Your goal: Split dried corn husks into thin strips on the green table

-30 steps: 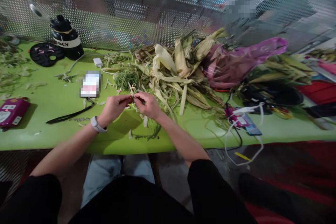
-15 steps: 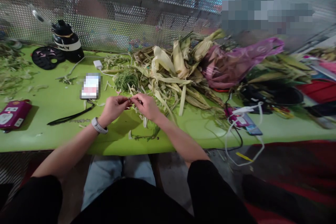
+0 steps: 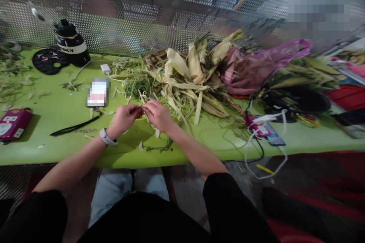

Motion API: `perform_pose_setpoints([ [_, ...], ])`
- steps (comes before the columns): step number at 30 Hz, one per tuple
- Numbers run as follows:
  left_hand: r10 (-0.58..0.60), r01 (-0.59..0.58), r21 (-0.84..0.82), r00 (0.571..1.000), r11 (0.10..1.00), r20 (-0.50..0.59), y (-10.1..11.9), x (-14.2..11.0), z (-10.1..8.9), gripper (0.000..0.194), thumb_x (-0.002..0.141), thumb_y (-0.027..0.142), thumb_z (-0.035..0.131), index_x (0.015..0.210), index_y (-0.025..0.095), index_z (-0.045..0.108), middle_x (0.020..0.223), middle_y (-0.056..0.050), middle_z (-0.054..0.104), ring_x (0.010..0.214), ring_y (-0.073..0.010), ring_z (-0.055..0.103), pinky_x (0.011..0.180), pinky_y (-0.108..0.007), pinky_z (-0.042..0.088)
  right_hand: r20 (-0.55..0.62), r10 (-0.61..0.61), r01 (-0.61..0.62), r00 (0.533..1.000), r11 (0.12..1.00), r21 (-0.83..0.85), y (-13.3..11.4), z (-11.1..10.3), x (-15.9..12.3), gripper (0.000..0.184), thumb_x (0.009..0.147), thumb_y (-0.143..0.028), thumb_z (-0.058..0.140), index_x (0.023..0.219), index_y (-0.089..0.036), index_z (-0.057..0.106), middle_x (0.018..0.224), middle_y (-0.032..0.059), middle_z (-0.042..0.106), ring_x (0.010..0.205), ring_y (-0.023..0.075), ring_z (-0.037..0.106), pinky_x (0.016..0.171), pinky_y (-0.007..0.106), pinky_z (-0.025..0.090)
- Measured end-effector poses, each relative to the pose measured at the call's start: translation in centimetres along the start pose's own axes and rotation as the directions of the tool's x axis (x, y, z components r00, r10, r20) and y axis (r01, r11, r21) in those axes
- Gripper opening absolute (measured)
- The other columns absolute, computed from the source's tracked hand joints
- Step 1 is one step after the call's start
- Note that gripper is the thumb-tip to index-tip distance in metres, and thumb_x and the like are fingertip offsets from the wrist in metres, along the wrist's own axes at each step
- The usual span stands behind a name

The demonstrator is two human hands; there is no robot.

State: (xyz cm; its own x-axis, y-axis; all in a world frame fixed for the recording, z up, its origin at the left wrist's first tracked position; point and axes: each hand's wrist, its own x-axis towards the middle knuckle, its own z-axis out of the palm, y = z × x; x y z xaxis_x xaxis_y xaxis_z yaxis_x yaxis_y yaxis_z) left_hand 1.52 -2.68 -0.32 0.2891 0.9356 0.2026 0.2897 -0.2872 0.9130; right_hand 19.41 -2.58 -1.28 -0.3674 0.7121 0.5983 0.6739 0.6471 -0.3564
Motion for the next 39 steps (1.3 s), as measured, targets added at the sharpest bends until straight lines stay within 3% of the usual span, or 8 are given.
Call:
perform_pose_setpoints([
  [7, 0.011, -0.01, 0.028, 0.999, 1.0, -0.04, -0.5, 0.0, 0.2, 0.028, 0.086, 0.041, 0.063, 0.085, 0.015, 0.073, 0.081, -0.01, 0.077, 0.072, -0.0197, 0.072, 0.066, -0.031, 0.06, -0.05, -0.023, 0.021, 0.999, 0.999, -0.027, -0.6, 0.2, -0.1, 0.031, 0.102, -0.03, 0.042, 0.103, -0.018, 0.071, 0.094, 0.0111, 0.068, 0.088, 0.0205, 0.063, 0.08, 0.035, 0.054],
  [11, 0.014, -0.011, 0.06, 0.998, 0.998, -0.055, -0.8, 0.1, 0.0, 0.026, 0.086, 0.039, 0.063, 0.079, 0.016, 0.072, 0.075, -0.008, 0.075, 0.068, -0.0191, 0.07, 0.063, -0.03, 0.057, 0.003, -0.033, 0.033, 0.999, 0.999, -0.001, -0.6, 0.5, -0.2, 0.032, 0.102, -0.027, 0.041, 0.11, -0.016, 0.07, 0.099, 0.0133, 0.067, 0.093, 0.0224, 0.063, 0.084, 0.038, 0.055],
  [15, 0.033, -0.031, 0.085, 0.999, 0.996, -0.021, -0.7, 0.1, 0.1, 0.023, 0.086, 0.033, 0.062, 0.074, 0.016, 0.07, 0.07, -0.007, 0.073, 0.066, -0.0179, 0.068, 0.06, -0.027, 0.054, 0.051, -0.029, 0.028, 0.998, 0.999, 0.015, -0.5, 0.7, -0.2, 0.032, 0.101, -0.027, 0.042, 0.112, -0.015, 0.069, 0.099, 0.0132, 0.066, 0.095, 0.022, 0.063, 0.088, 0.038, 0.054],
  [21, 0.043, -0.042, -0.012, 0.998, 0.999, 0.053, -0.8, 0.4, -0.2, 0.022, 0.087, 0.034, 0.064, 0.08, 0.016, 0.075, 0.076, -0.006, 0.075, 0.071, -0.0171, 0.07, 0.065, -0.026, 0.056, -0.003, -0.019, 0.02, 1.0, 0.986, 0.164, 0.2, 0.0, 0.1, 0.03, 0.097, -0.027, 0.047, 0.107, -0.013, 0.071, 0.097, 0.0121, 0.067, 0.091, 0.0196, 0.063, 0.084, 0.035, 0.054],
  [24, -0.003, 0.012, -0.11, 0.996, 0.994, 0.085, -0.9, 0.8, -1.0, 0.023, 0.082, 0.036, 0.07, 0.087, 0.015, 0.077, 0.08, -0.008, 0.077, 0.073, -0.0182, 0.072, 0.069, -0.03, 0.059, 0.047, 0.044, -0.058, 0.998, 0.93, 0.363, 0.7, -0.7, 0.4, 0.025, 0.094, -0.028, 0.054, 0.102, -0.014, 0.073, 0.094, 0.0094, 0.068, 0.084, 0.0168, 0.062, 0.076, 0.032, 0.053],
  [28, -0.049, 0.094, -0.251, 0.983, 0.963, 0.179, -0.7, 1.4, -1.9, 0.032, 0.076, 0.041, 0.078, 0.09, 0.012, 0.077, 0.081, -0.01, 0.077, 0.073, -0.0186, 0.073, 0.071, -0.032, 0.06, 0.185, 0.14, -0.224, 0.973, 0.772, 0.594, 1.0, -1.7, 0.8, 0.023, 0.09, -0.031, 0.06, 0.1, -0.016, 0.074, 0.094, 0.0068, 0.066, 0.084, 0.015, 0.063, 0.075, 0.031, 0.053],
  [34, -0.086, 0.154, -0.35, 0.975, 0.924, 0.203, -0.5, 1.4, -1.7, 0.039, 0.072, 0.044, 0.081, 0.096, 0.013, 0.077, 0.089, -0.009, 0.077, 0.075, -0.0154, 0.071, 0.074, -0.03, 0.059, 0.278, 0.171, -0.319, 0.945, 0.668, 0.673, 0.5, -2.0, 1.0, 0.024, 0.088, -0.035, 0.063, 0.099, -0.018, 0.075, 0.098, 0.0057, 0.064, 0.084, 0.0139, 0.062, 0.075, 0.029, 0.053],
  [39, -0.153, 0.202, -0.5, 0.979, 0.842, 0.138, -0.3, 1.6, -1.5, 0.045, 0.061, 0.04, 0.089, 0.096, 0.015, 0.077, 0.087, -0.006, 0.076, 0.075, -0.0135, 0.069, 0.076, -0.029, 0.056, 0.343, 0.149, -0.359, 0.927, 0.614, 0.703, 0.6, -1.7, 1.4, 0.035, 0.09, -0.036, 0.062, 0.12, -0.018, 0.063, 0.097, 0.0035, 0.064, 0.081, 0.013, 0.063, 0.077, 0.03, 0.055],
])
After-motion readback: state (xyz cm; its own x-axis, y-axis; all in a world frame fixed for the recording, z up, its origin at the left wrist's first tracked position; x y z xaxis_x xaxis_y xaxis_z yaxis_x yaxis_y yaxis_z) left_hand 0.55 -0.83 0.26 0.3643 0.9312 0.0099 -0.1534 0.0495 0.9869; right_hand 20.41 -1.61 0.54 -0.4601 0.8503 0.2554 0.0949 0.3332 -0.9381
